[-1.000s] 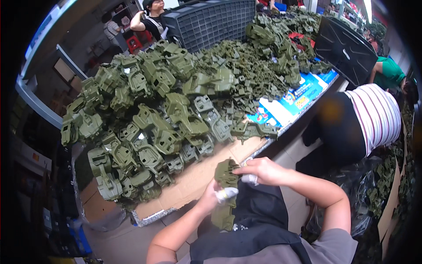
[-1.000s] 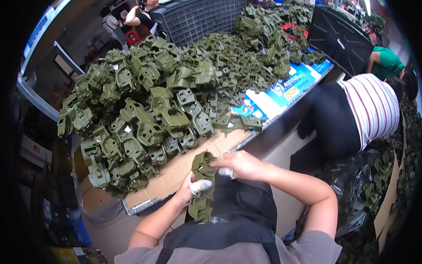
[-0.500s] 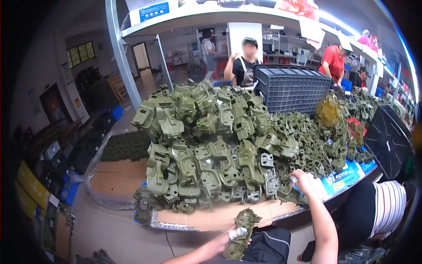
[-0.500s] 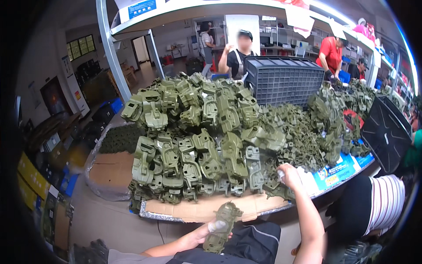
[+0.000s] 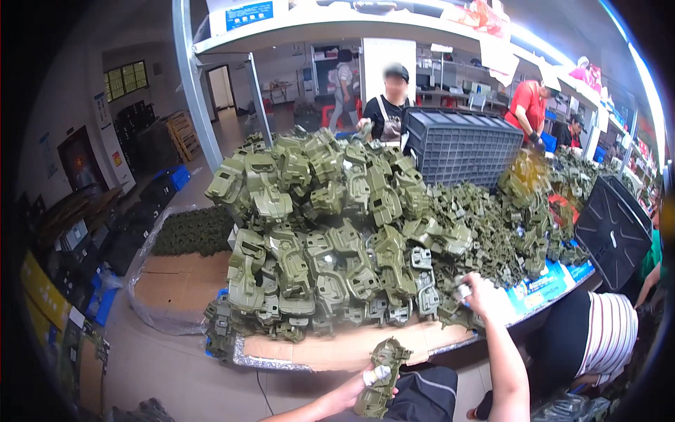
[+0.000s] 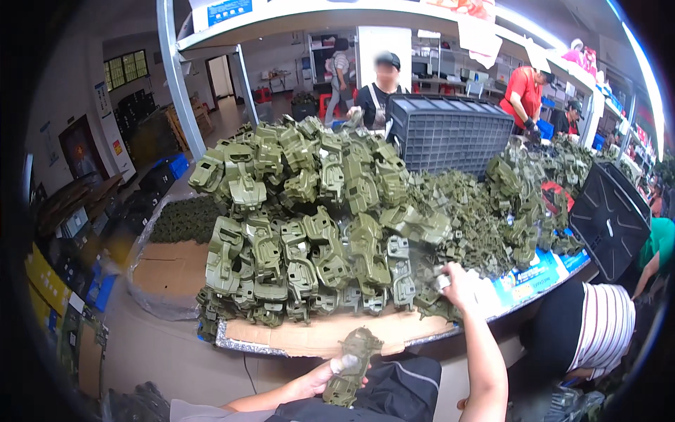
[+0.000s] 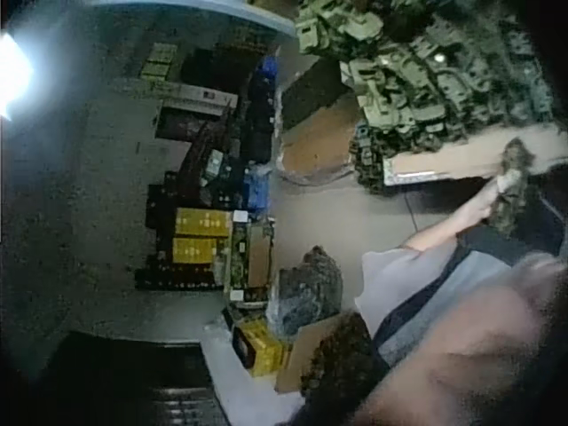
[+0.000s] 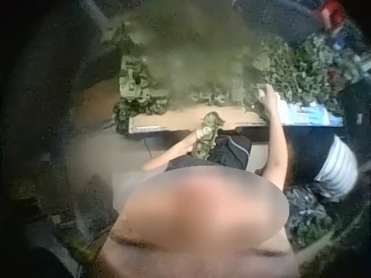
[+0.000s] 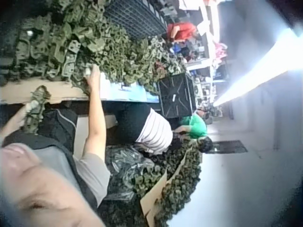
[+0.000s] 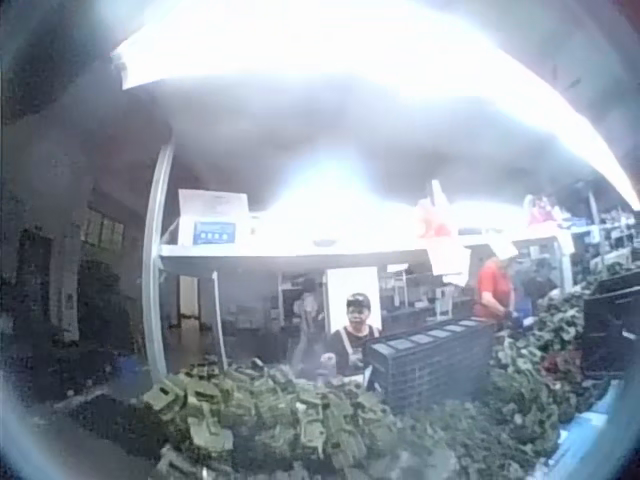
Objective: The person repeatedly picks up green plastic components from a large pile on a table and manipulates them with both hands. They appear to be snapping or fitting the parts together before placing them back onto the pile. The process is repetitive and involves handling the items one at a time.
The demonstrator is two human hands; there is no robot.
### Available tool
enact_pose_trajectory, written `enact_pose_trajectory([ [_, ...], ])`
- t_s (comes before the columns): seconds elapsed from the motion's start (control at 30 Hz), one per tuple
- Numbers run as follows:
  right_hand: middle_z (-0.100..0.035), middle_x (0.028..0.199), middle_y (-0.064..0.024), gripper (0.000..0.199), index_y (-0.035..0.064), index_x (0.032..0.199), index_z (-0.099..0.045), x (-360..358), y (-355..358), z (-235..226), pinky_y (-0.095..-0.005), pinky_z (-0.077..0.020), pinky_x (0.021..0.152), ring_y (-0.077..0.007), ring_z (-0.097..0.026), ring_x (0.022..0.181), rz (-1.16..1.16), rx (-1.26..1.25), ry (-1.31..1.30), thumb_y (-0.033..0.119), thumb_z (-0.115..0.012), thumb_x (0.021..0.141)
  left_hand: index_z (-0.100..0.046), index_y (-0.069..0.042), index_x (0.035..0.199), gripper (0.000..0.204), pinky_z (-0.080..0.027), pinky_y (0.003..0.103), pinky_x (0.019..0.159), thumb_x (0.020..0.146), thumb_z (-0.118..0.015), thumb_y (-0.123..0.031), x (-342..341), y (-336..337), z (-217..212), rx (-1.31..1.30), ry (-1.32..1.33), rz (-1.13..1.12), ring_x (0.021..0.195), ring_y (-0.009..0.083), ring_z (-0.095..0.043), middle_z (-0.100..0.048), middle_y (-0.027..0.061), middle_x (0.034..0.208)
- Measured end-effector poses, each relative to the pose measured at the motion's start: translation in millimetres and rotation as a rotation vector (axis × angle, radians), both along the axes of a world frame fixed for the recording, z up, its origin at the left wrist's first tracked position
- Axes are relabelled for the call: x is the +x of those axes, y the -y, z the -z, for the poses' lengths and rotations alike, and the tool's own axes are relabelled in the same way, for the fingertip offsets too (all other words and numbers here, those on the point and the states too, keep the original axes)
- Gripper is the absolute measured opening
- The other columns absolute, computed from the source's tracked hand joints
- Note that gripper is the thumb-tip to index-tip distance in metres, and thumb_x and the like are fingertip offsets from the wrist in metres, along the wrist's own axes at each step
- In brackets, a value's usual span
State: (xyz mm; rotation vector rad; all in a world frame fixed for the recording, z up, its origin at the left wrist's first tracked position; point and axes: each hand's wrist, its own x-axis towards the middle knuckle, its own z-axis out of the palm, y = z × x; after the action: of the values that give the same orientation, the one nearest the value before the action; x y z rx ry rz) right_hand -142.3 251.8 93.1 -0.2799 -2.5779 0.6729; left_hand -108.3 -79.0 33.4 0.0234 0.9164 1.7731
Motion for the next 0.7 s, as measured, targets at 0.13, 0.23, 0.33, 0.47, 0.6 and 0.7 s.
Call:
enact_pose_trajectory([
  [0.13, -0.055, 0.078, -0.0054, 0.025, 0.0013, 0.092, -0.048, 77, 22, 21, -0.0273, -0.0443, 0.065, -0.0132, -0.055, 0.072, -0.096, -0.341, -0.263, 0.007, -0.064, 0.075, -0.048, -0.005, 0.115, 0.05, -0.052, 0.034, 0.07, 0.083, -0.052, -0.042, -1, -3, -4, 0.013, 0.001, 0.024, 0.082, 0.0167, -0.06, -0.058, 0.0045, 0.1],
  [0.23, -0.059, 0.082, -0.008, 0.023, 0.001, 0.096, -0.051, 153, 79, 16, -0.0261, -0.0455, 0.065, -0.0136, -0.058, 0.07, -0.181, -0.853, 0.034, 0.004, -0.061, 0.075, -0.048, -0.005, 0.115, 0.051, -0.052, 0.034, 0.066, 0.083, -0.049, -0.044, 3, -16, 0, -0.008, 0.085, 0.06, 0.078, 0.0158, -0.06, -0.058, 0.0049, 0.1],
  [0.33, -0.062, 0.086, -0.0074, 0.02, 0.0023, 0.097, -0.058, 185, 108, 4, -0.025, -0.0459, 0.066, -0.0148, -0.06, 0.077, -0.48, -0.741, 0.112, 0.002, -0.058, 0.077, -0.05, -0.006, 0.112, 0.041, -0.052, 0.033, 0.062, 0.085, -0.049, -0.038, 11, -26, 0, -0.038, 0.262, 0.094, 0.071, 0.0173, -0.061, -0.059, 0.0066, 0.099],
  [0.47, -0.064, 0.087, -0.0063, 0.023, 0.0024, 0.096, -0.058, 210, 123, 7, -0.027, -0.0476, 0.066, -0.0162, -0.063, 0.078, -0.393, -1.05, 0.313, 0.008, -0.065, 0.074, -0.037, -0.014, 0.122, 0.044, -0.053, 0.034, 0.062, 0.086, -0.05, -0.036, 36, -39, 12, 0.028, 0.214, 0.104, 0.073, 0.0213, -0.061, -0.057, 0.0098, 0.097],
  [0.6, -0.063, 0.084, -0.0092, 0.024, 0.0057, 0.099, -0.056, 217, 126, 15, -0.0295, -0.0479, 0.066, -0.0225, -0.063, 0.077, -0.563, -0.832, 0.425, 0.01, -0.062, 0.076, -0.04, -0.015, 0.118, 0.039, -0.053, 0.034, 0.061, 0.087, -0.049, -0.036, 46, -45, 18, -0.066, 0.251, 0.158, 0.073, 0.0209, -0.06, -0.057, 0.0098, 0.096],
  [0.7, -0.062, 0.084, -0.0141, 0.025, 0.0066, 0.097, -0.054, 213, 125, 17, -0.0353, -0.0474, 0.064, -0.0296, -0.06, 0.075, -0.663, -0.597, 0.459, 0.007, -0.06, 0.073, -0.043, -0.011, 0.115, 0.039, -0.053, 0.034, 0.062, 0.086, -0.049, -0.037, 50, -46, 28, -0.193, 0.277, 0.223, 0.072, 0.0206, -0.061, -0.057, 0.0092, 0.095],
])
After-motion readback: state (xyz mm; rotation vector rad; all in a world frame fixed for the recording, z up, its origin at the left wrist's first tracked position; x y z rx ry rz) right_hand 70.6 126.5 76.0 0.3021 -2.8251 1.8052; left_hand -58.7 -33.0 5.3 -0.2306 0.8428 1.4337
